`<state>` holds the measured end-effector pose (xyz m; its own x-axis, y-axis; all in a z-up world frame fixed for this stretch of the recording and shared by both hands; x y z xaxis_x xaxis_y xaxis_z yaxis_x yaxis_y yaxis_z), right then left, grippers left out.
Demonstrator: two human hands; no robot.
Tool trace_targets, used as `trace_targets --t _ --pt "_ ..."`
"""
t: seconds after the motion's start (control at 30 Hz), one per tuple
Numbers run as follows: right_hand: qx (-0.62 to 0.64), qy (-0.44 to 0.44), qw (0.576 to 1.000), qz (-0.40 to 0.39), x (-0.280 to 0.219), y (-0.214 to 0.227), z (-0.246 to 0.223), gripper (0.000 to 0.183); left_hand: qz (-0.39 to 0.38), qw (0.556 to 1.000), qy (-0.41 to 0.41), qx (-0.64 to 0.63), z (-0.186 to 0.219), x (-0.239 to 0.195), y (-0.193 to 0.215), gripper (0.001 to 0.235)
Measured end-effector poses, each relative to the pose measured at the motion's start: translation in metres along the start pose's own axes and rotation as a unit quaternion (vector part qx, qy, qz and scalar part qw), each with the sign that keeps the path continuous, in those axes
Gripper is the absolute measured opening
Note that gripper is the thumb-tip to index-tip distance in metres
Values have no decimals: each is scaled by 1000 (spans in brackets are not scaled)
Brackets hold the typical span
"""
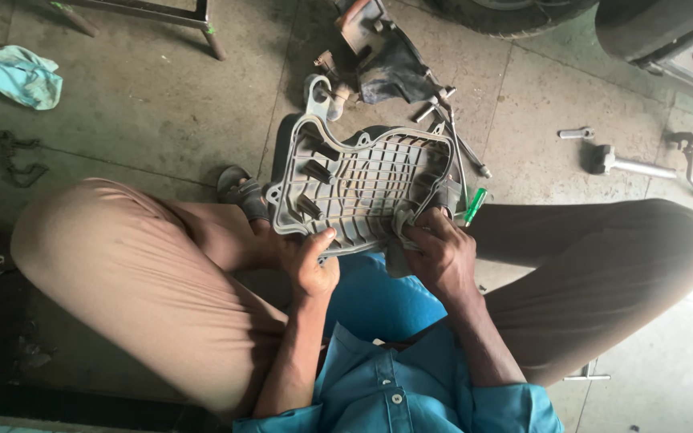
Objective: The person sits on the floor and cleans a motorcycle engine casing using a cloth and a screwdriver. They wipe the interior and exterior surfaces, scrape residue from the edges, and flip the part to clean both sides.
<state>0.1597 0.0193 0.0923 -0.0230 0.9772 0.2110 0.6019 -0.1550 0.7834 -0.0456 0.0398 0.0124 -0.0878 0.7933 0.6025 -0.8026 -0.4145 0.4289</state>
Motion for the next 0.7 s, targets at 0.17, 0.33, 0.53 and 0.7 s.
trace_targets --t 0.17,0.33,0.53,0.7 --pt "64 -48 996 50 -9 11 13 30 -9 998 57 -7 -1 11 5 40" --pt "310 -275 883 221 -24 41 61 25 18 999 39 -29 2 33 23 37" --pt "495 -362 774 157 -32 2 89 31 -62 997 -32 -42 10 40 25 48" --pt "661 -454 564 198 -28 -33 66 38 -96 982 154 -57 13 12 8 63"
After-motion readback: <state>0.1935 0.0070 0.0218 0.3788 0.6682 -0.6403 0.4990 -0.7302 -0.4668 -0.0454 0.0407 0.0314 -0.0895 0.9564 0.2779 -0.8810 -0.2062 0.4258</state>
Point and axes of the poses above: each hand's wrist, its own x-axis towards the middle knuckle, its own y-axis out of the back of the hand, z = x × y, the point moved 5 cm from there along x, towards the middle knuckle, and after that the axes turned 13 degrees about x, right-handed, at the moved point
